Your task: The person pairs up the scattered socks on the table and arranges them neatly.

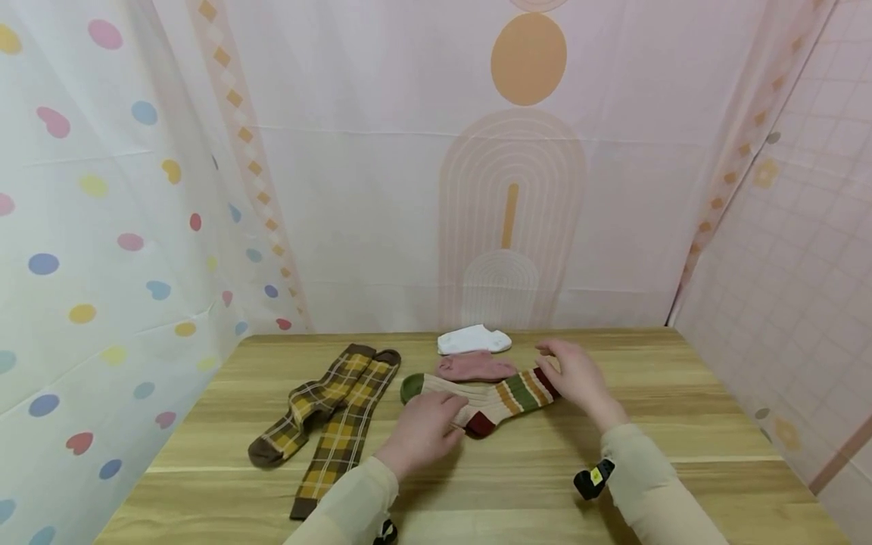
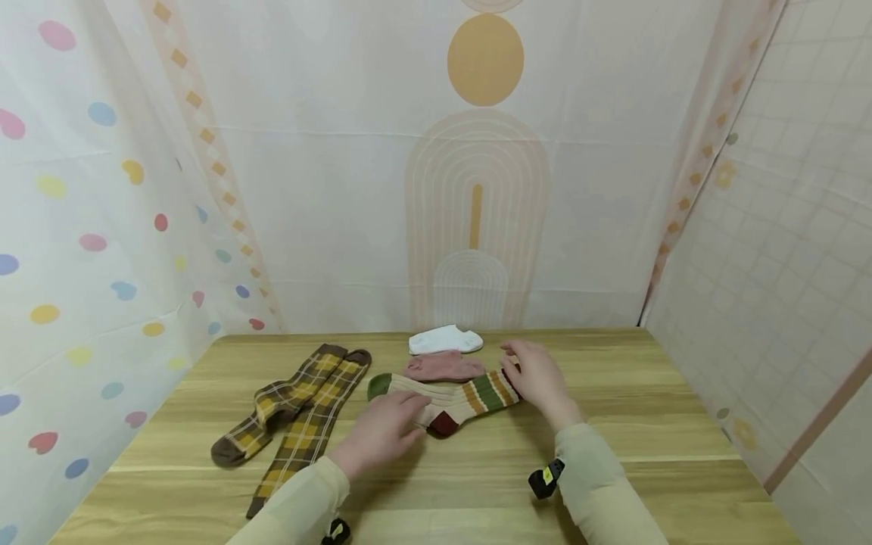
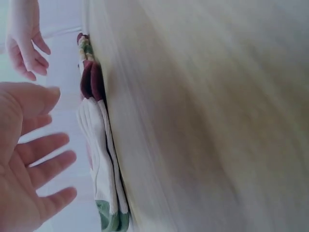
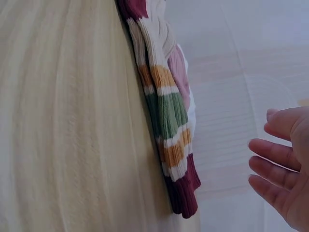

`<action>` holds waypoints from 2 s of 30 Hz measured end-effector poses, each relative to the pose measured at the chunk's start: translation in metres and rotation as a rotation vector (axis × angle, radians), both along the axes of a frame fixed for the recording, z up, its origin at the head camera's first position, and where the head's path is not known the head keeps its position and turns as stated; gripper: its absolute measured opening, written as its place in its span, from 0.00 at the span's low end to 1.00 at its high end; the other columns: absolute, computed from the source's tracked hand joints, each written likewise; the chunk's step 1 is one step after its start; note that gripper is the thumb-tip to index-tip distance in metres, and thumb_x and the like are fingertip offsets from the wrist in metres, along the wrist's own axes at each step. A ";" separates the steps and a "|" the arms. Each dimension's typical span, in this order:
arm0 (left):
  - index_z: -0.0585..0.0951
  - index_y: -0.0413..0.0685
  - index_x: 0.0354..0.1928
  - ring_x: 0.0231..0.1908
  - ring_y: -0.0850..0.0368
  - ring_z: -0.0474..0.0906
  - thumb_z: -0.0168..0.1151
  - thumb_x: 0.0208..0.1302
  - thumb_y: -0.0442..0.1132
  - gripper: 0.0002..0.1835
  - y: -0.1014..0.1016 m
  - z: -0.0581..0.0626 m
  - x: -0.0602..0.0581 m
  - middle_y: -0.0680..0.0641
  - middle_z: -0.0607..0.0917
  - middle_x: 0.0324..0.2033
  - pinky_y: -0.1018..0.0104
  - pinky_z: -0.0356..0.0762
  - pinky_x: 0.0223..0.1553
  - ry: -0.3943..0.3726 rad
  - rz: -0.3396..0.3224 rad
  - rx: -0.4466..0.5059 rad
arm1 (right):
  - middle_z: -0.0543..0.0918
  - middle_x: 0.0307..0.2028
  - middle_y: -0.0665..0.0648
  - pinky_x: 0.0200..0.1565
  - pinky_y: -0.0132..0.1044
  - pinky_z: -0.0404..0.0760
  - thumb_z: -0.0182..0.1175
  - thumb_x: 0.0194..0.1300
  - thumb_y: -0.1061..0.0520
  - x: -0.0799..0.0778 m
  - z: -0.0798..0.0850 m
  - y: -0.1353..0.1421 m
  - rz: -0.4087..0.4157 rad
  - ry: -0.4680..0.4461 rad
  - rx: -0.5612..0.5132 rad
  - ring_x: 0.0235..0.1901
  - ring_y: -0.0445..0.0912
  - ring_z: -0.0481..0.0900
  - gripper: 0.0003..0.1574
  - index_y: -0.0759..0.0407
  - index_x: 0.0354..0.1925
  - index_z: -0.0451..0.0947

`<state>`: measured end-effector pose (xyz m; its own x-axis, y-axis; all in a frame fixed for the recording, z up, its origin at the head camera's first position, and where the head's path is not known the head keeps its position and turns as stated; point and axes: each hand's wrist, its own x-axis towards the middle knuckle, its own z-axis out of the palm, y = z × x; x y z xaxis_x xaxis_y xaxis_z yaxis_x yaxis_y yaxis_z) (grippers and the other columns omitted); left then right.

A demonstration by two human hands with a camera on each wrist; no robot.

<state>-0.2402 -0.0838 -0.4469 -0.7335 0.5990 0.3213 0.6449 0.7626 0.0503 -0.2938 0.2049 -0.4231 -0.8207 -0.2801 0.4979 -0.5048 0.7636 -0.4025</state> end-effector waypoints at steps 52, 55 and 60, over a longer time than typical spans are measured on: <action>0.77 0.44 0.63 0.57 0.36 0.71 0.74 0.56 0.40 0.31 -0.091 -0.001 0.017 0.39 0.77 0.59 0.33 0.63 0.58 0.146 0.413 0.225 | 0.79 0.56 0.65 0.60 0.59 0.70 0.73 0.57 0.56 0.019 -0.024 -0.081 0.297 0.189 0.105 0.61 0.61 0.72 0.32 0.62 0.59 0.77; 0.77 0.43 0.63 0.57 0.35 0.72 0.74 0.56 0.39 0.31 -0.094 0.002 0.019 0.38 0.78 0.58 0.33 0.62 0.59 0.147 0.424 0.242 | 0.79 0.56 0.64 0.60 0.58 0.70 0.74 0.56 0.58 0.019 -0.024 -0.086 0.314 0.197 0.087 0.61 0.60 0.72 0.32 0.63 0.58 0.77; 0.78 0.42 0.61 0.56 0.35 0.72 0.75 0.55 0.38 0.30 -0.104 0.006 0.018 0.37 0.78 0.57 0.33 0.62 0.59 0.180 0.434 0.249 | 0.79 0.58 0.63 0.62 0.60 0.67 0.74 0.56 0.59 0.019 -0.024 -0.091 0.336 0.206 0.068 0.62 0.59 0.71 0.32 0.63 0.58 0.77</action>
<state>-0.2220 -0.1879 -0.4410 -0.8170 0.1424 0.5588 0.2879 0.9404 0.1813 -0.2744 0.1136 -0.4474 -0.5629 -0.5535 0.6138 -0.7957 0.5638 -0.2212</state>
